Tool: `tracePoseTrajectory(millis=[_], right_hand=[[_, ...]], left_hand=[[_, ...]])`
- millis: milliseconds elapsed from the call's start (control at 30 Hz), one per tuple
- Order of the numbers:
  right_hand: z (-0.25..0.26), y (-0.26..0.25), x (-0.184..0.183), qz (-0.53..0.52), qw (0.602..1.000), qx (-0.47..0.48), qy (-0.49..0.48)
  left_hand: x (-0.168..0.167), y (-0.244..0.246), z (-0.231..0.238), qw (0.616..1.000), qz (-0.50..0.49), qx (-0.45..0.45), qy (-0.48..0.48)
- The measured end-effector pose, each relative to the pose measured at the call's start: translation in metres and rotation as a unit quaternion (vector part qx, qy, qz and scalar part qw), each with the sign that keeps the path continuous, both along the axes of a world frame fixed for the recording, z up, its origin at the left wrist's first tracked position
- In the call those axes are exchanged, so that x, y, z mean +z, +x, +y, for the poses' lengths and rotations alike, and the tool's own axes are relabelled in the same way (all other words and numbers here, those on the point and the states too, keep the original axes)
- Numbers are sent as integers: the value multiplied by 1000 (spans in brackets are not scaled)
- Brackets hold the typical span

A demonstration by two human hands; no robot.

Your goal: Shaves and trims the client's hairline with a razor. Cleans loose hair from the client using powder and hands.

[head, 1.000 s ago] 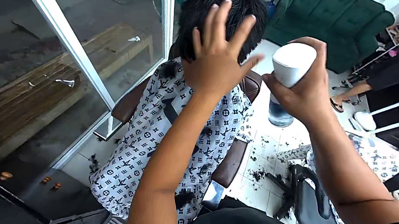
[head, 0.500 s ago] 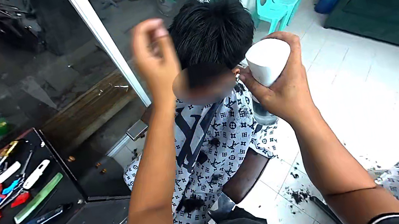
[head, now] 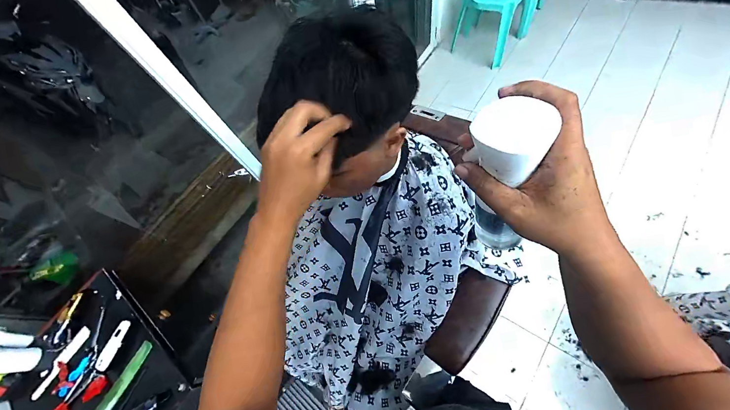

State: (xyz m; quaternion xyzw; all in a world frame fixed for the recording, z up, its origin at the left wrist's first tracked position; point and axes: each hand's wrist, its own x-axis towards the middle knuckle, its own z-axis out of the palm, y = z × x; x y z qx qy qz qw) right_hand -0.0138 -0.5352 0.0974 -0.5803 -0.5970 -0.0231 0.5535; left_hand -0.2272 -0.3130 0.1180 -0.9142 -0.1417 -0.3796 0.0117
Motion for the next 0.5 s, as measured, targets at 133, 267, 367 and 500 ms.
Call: tracePoseTrajectory(millis=[133,267,367,500], right_hand=[[16,8,-2,25,1000,7,-10],[30,12,-12,62,998,-17,-16],[39,14,-20,109,993,-2,38],[34,19,-32,147,986,60,39]], left_hand=[[-4,-42,-20,965,-154,178,-119],[15,46,-69,985,-130,97,-53],[21,108,-61,985,153,82,3],[54,101,-3,948,257,175,-67]])
